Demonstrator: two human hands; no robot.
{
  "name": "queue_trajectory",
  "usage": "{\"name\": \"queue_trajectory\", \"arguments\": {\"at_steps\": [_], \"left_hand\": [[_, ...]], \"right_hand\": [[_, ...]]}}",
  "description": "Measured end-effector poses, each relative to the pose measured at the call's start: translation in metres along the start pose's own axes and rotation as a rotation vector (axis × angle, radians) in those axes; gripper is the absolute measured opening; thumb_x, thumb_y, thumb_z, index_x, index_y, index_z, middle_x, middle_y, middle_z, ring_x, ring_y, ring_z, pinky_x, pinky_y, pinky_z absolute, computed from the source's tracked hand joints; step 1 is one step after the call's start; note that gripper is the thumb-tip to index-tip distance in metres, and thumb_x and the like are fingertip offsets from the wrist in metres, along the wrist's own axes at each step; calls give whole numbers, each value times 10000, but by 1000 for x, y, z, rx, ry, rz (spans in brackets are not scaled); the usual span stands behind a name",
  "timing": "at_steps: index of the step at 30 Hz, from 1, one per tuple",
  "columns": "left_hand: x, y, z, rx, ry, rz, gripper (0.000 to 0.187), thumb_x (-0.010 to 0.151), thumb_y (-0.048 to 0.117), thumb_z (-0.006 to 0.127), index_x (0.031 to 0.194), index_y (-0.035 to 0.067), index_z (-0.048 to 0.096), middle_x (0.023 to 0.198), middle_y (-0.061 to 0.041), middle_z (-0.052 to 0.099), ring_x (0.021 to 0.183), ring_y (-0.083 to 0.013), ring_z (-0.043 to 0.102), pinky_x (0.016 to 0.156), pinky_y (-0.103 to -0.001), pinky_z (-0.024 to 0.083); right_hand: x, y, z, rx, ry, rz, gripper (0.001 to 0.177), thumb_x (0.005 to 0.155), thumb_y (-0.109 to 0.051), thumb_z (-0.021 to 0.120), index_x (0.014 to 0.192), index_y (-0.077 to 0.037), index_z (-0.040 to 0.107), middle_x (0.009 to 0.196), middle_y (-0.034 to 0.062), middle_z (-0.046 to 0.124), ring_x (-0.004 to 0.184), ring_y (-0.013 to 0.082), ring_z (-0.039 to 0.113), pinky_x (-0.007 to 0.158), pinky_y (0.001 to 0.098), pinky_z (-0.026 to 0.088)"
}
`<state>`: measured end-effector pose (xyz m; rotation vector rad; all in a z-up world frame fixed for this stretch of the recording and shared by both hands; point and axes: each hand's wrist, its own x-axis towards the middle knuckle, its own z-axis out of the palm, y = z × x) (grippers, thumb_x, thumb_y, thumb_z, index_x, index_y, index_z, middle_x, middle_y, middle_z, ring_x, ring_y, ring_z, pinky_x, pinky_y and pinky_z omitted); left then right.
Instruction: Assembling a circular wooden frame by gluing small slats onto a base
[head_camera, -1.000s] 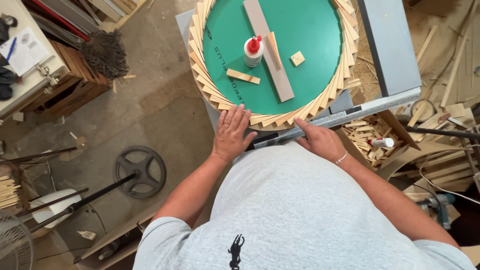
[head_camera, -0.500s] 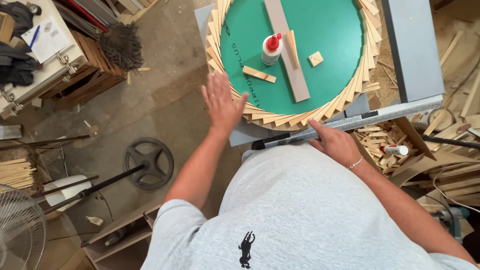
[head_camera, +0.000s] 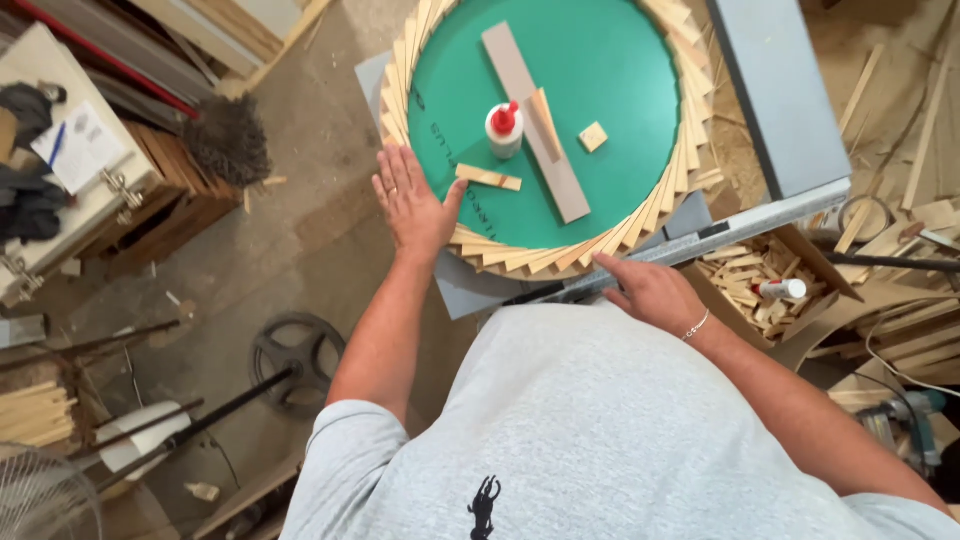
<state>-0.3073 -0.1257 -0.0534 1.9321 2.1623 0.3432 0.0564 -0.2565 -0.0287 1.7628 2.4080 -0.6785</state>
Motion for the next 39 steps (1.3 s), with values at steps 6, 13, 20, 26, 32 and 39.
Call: {"name": "queue_trajectory", "arguments": {"at_steps": [6, 13, 20, 26, 32, 39], "left_hand": [[-2, 4, -2, 31, -34, -1, 1035, 899, 690, 650, 1585, -21, 341, 1664, -256, 271, 1568, -406, 189, 1275, -583, 112], [-10, 15, 2, 46, -29, -21, 1048, 894, 684, 652, 1585, -36, 332, 1660, -277, 260, 1563, -423, 183, 1270, -580, 128], [-11, 20, -4, 46, -7, -12, 1023, 899, 622, 710, 1574, -56, 348, 1646, -290, 274, 1549, -446, 195, 1265, -590, 137], [-18, 28, -8, 62, 93, -2, 964, 920, 555, 747, 1576, -33, 357, 1629, -284, 323, 1537, -444, 239, 1257, -607, 129], [-80, 74, 18, -94, 325, 260, 518, 878, 433, 818, 1251, 85, 728, 1351, -151, 645, 1337, -353, 545, 1161, -513, 335], [-145, 132, 52, -114, 368, 383, 301, 924, 413, 709, 1110, 184, 767, 1201, -55, 706, 1153, -273, 655, 1012, -430, 490]], "right_hand": [[2, 2, -36, 74, -78, 3, 594, 909, -392, 631, 1484, -369, 481, 923, 23, 735, 976, 313, 711, 864, 499, 597], [4, 36, -50, 73, 65, 95, 556, 917, -397, 645, 1459, -326, 542, 925, 7, 756, 965, 303, 724, 846, 492, 594], [6, 63, -21, 24, 122, 88, 495, 941, -386, 635, 1433, -377, 578, 839, -7, 735, 883, 283, 727, 809, 486, 596], [8, 65, -48, 50, 47, -4, 551, 923, -382, 634, 1466, -376, 547, 835, 15, 727, 883, 301, 718, 813, 485, 592], [18, 114, -40, 31, 139, -151, 476, 911, -363, 682, 1384, -366, 626, 809, -34, 704, 830, 235, 711, 764, 422, 599], [36, 156, -49, 83, 266, -370, 332, 890, -286, 726, 1221, -263, 729, 777, 44, 668, 781, 280, 699, 723, 431, 591]]}}
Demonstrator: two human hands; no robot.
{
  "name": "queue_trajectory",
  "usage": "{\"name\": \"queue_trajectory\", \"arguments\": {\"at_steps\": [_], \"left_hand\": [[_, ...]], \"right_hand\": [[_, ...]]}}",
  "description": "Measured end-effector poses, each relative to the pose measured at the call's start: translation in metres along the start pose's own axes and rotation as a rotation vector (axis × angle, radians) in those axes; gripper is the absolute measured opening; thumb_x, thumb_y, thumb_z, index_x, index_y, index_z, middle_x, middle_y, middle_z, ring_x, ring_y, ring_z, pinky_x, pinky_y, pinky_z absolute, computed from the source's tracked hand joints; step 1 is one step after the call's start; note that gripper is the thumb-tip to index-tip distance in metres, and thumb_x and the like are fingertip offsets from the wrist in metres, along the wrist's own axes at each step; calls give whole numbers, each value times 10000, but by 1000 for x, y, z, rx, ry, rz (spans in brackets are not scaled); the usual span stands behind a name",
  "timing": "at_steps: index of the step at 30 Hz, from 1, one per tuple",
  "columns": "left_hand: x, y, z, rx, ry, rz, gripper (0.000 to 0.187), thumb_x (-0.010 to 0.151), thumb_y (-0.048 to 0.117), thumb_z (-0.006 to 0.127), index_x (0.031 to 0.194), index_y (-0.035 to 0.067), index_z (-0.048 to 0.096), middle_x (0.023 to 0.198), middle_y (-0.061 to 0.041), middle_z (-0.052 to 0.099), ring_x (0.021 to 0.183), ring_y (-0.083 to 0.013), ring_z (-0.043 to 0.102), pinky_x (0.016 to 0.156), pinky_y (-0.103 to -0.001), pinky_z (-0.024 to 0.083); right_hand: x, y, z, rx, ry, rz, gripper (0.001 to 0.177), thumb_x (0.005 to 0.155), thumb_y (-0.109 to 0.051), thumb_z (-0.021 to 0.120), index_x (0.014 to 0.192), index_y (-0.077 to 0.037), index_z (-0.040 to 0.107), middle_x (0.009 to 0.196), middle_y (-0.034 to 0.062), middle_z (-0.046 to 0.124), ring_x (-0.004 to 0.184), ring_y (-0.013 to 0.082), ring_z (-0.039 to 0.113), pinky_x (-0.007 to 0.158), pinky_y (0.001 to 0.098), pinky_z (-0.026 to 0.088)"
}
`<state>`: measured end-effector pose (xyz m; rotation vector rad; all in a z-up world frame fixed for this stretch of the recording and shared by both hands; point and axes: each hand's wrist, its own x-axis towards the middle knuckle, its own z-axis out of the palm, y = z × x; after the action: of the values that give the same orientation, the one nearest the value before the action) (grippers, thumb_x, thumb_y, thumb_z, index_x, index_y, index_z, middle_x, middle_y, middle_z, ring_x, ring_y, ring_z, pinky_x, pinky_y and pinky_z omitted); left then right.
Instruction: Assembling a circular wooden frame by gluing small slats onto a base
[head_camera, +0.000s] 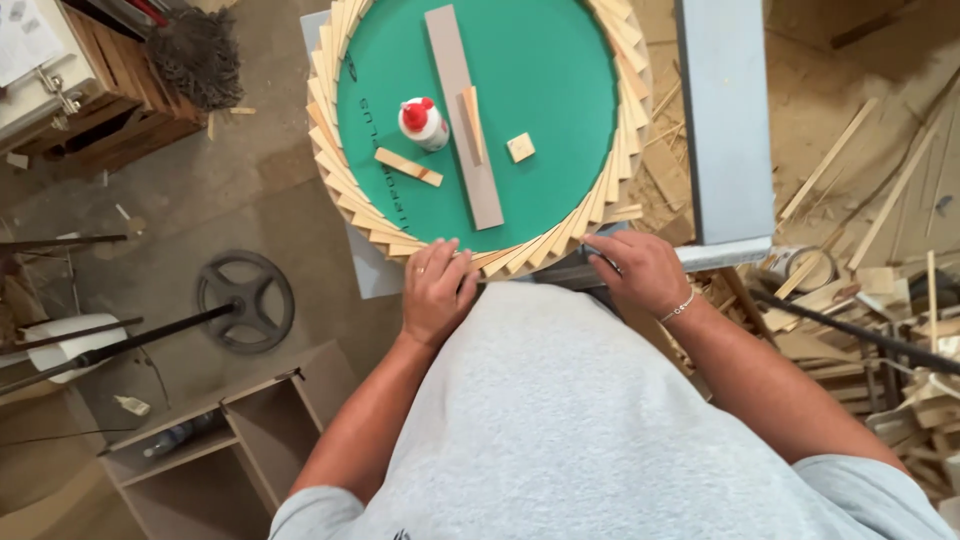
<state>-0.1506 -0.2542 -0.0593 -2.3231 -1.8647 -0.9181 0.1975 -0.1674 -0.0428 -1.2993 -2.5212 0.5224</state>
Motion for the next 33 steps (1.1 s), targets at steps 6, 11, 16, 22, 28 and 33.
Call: {"name": "queue_trajectory", "arguments": {"at_steps": [6, 11, 16, 22, 28, 33], "left_hand": [[-8, 23, 0, 174, 33, 44, 225, 939, 368, 661, 1110, 256, 756, 1208, -25, 702, 1136, -236, 658, 962, -389, 522], [-6, 38, -7, 235, 37, 42, 298, 945, 320, 634, 1194, 194, 738, 1268, -99, 697, 1198, -285, 656, 1042, -427, 500], [-19, 42, -1, 273, 15, 6, 379, 957, 344, 603, 1285, 180, 698, 1360, -115, 662, 1288, -293, 615, 1094, -439, 461], [-38, 35, 18, 272, 1, -4, 449, 942, 341, 620, 1348, 153, 658, 1429, -146, 620, 1338, -329, 580, 1098, -459, 453], [-33, 39, 16, 276, 12, -9, 428, 999, 362, 550, 1354, 145, 652, 1442, -154, 615, 1348, -337, 577, 1090, -461, 471], [-39, 36, 23, 290, 8, -25, 442, 996, 378, 550, 1362, 152, 648, 1449, -147, 611, 1359, -330, 570, 1095, -465, 470]], "right_hand": [[36, 89, 16, -56, 297, -37, 300, 915, -365, 767, 1199, -268, 769, 965, -23, 693, 922, 203, 690, 847, 344, 570], [94, 107, -24, -88, 393, -4, 406, 940, -301, 787, 1310, -137, 751, 1166, 106, 698, 1069, 298, 665, 925, 397, 544], [152, 98, -54, 80, 279, 98, 449, 997, -201, 724, 1424, -72, 668, 1283, 208, 659, 1160, 382, 631, 995, 467, 509], [200, 156, -46, 431, 117, 397, 349, 1061, -285, 624, 1394, -186, 664, 1158, 88, 691, 1063, 291, 684, 951, 429, 537], [210, 177, -47, 554, 4, 479, 266, 1010, -298, 668, 1240, -188, 745, 928, 50, 733, 905, 174, 708, 831, 341, 563], [211, 186, -34, 652, 19, 464, 398, 957, -261, 782, 1288, -75, 660, 1021, 129, 718, 864, 200, 707, 745, 319, 585]]}}
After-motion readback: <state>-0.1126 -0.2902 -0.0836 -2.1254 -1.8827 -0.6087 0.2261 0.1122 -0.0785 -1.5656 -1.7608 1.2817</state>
